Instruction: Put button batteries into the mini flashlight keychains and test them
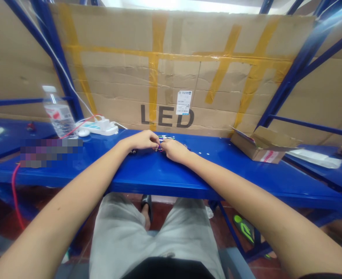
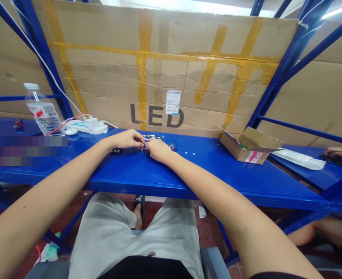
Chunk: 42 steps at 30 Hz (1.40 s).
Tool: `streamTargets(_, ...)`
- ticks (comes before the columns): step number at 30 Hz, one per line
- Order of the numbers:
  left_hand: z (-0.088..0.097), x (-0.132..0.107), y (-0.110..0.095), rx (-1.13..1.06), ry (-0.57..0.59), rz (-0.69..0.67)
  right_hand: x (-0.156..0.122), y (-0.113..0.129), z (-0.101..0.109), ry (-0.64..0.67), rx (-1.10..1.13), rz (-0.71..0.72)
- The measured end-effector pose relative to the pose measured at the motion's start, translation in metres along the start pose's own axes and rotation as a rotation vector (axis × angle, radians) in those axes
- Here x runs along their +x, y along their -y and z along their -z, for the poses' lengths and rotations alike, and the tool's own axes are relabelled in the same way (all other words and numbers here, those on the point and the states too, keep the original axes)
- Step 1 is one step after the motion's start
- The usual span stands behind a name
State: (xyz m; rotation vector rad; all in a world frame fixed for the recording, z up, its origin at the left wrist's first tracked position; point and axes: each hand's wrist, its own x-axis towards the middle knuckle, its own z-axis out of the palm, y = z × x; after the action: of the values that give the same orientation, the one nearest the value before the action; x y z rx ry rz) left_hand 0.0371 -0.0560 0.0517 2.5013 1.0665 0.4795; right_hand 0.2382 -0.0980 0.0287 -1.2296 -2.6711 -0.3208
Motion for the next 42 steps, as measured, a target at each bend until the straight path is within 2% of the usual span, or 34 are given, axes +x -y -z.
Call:
streamTargets(10,-0.002,0.0,-0.01,0.106,-0.09,-0.066,-0.001,0.002,0.004,0.051,-0.014,-0.023)
streamTargets(16,-0.005,0.003,-0.009,0.231,-0.065,-0.066,-0.001,0.002,0.005,0.062,-0.011,-0.027)
streamTargets(23,0.001,-0.001,0.002,0.214,-0.037,-0.018,0.005,-0.007,-0.002,-0.004,0.101,-0.068)
streamTargets(28,0.007,0.0,0.007,0.109,-0.179,-0.064,0.008,-0.026,0.001,-0.161,0.377,-0.181)
streamTargets(32,0.003,0.002,0.003,-0.016,-0.297,-0.108,0.006,-0.043,0.006,-0.233,0.522,-0.237)
streamTargets(37,-0.013,0.007,-0.011,-0.115,-0.467,-0.178,0.003,-0.044,0.013,-0.191,0.728,-0.188)
streamTargets(42,-0.024,0.01,-0.029,-0.017,-0.509,-0.312,0.003,-0.043,0.019,-0.148,0.937,-0.14)
